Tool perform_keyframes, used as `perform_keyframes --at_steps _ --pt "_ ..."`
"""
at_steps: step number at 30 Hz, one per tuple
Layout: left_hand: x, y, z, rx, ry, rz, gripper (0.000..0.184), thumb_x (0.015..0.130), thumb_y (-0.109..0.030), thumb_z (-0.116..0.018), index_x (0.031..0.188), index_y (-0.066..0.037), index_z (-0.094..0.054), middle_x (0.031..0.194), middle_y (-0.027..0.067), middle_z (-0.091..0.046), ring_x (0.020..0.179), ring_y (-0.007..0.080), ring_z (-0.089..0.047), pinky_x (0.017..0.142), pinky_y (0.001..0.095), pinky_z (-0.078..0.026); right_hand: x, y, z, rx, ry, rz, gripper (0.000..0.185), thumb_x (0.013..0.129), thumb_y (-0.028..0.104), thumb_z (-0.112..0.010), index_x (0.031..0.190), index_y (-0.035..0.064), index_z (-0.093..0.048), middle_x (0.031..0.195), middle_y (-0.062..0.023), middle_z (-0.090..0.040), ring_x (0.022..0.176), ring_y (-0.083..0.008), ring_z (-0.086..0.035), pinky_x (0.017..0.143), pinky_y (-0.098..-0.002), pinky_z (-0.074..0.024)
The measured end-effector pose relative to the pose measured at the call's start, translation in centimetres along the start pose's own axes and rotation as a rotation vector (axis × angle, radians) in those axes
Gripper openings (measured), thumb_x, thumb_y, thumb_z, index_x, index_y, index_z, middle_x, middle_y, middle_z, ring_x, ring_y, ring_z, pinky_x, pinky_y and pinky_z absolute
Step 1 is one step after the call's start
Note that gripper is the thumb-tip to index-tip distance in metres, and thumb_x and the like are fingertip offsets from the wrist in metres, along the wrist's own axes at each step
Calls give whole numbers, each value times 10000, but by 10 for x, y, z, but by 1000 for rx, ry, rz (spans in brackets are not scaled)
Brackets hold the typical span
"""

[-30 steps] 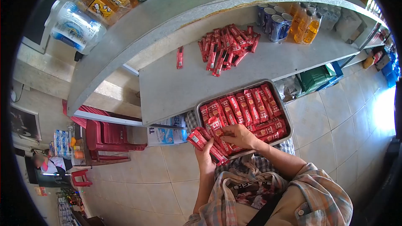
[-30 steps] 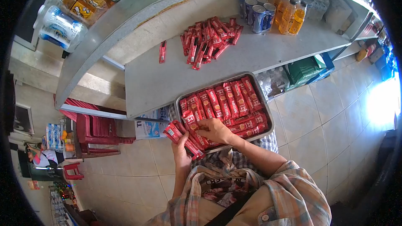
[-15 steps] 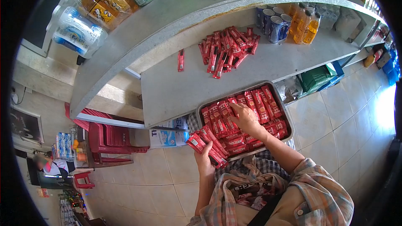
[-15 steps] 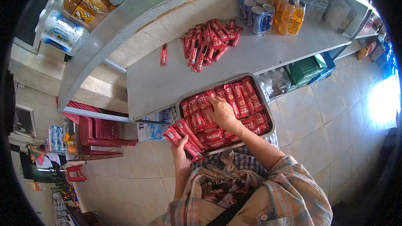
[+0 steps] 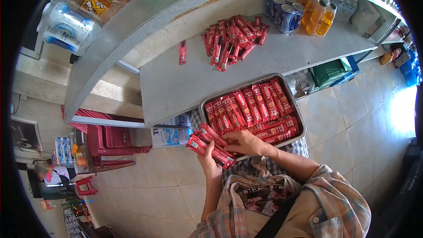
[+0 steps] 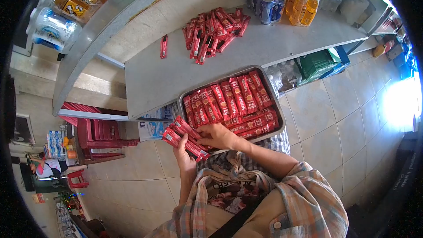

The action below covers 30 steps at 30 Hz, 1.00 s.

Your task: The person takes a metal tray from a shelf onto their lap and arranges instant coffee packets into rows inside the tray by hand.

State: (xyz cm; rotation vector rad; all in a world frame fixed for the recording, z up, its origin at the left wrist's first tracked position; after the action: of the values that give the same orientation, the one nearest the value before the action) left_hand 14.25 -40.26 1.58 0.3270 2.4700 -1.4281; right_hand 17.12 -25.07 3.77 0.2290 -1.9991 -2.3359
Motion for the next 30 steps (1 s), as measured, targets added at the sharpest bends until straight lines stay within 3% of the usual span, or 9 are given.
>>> perform_keyframes --at_steps 5,9,11,13,14,21,24,30 --pt "4 -11 28 38 -157 -38 264 810 -23 -621 1064 -29 -550 928 44 -593 800 167 -608 715 311 -507 0 -7 16 -163 -128 58 273 876 183 -608 1108 40 -626 861 -189 -661 784 -278 -673 696 -345 -511" --pt "10 -31 49 46 -150 -139 234 805 -36 -622 1030 -33 -557 879 35 -591 736 141 -598 649 295 -501 -1 -16 22 -310 -15 59 251 861 206 -611 1065 66 -653 881 -169 -664 802 -322 -656 719 -394 -518" --pt "13 -31 53 45 -87 -85 231 811 -36 -620 1033 -28 -557 872 47 -596 726 157 -607 649 304 -510 0 -18 21 -443 -30 23 231 843 202 -619 1027 69 -664 871 -148 -659 806 -319 -648 713 -405 -518" --pt "8 -29 49 73 -107 -60 226 814 -34 -619 1031 -23 -557 873 57 -601 734 171 -617 650 312 -518 2 -17 16 -675 -90 -70 211 820 192 -631 987 71 -673 866 -120 -650 821 -300 -639 705 -406 -516" --pt "5 -28 47 87 -121 -49 224 816 -33 -618 1031 -20 -556 873 62 -603 738 178 -622 651 316 -522 -3 -11 16 -722 -258 40 178 789 170 -648 941 83 -678 872 -83 -628 860 -272 -610 695 -399 -514" --pt "4 -12 34 122 -35 -24 333 798 4 -642 1110 -25 -529 948 70 -610 807 185 -632 704 328 -529 -9 -17 13 -750 -162 117 272 715 152 -689 981 98 -669 925 -69 -614 941 -262 -568 747 -379 -514" --pt "5 -12 32 257 -10 9 395 776 23 -671 1139 -28 -525 980 44 -610 860 155 -616 760 304 -508 -14 -23 11 -774 -97 97 293 721 120 -647 1014 101 -661 979 -99 -597 1022 -277 -519 774 -392 -511" --pt "8 5 32 307 86 58 411 779 12 -678 1157 -29 -521 1030 38 -601 905 147 -595 824 309 -476 -19 -17 28 -731 -204 59 271 706 103 -657 977 81 -653 980 -87 -587 1020 -276 -517 787 -391 -508"
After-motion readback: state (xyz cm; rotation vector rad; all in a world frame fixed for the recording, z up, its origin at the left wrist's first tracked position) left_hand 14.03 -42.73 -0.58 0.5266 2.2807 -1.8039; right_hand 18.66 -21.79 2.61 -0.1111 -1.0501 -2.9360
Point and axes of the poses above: each hand's wrist, its own x-axis towards the middle knuckle, its own z-axis out of the back of the hand, y = z × x, the point moved 6 cm from there along x, towards the middle knuckle
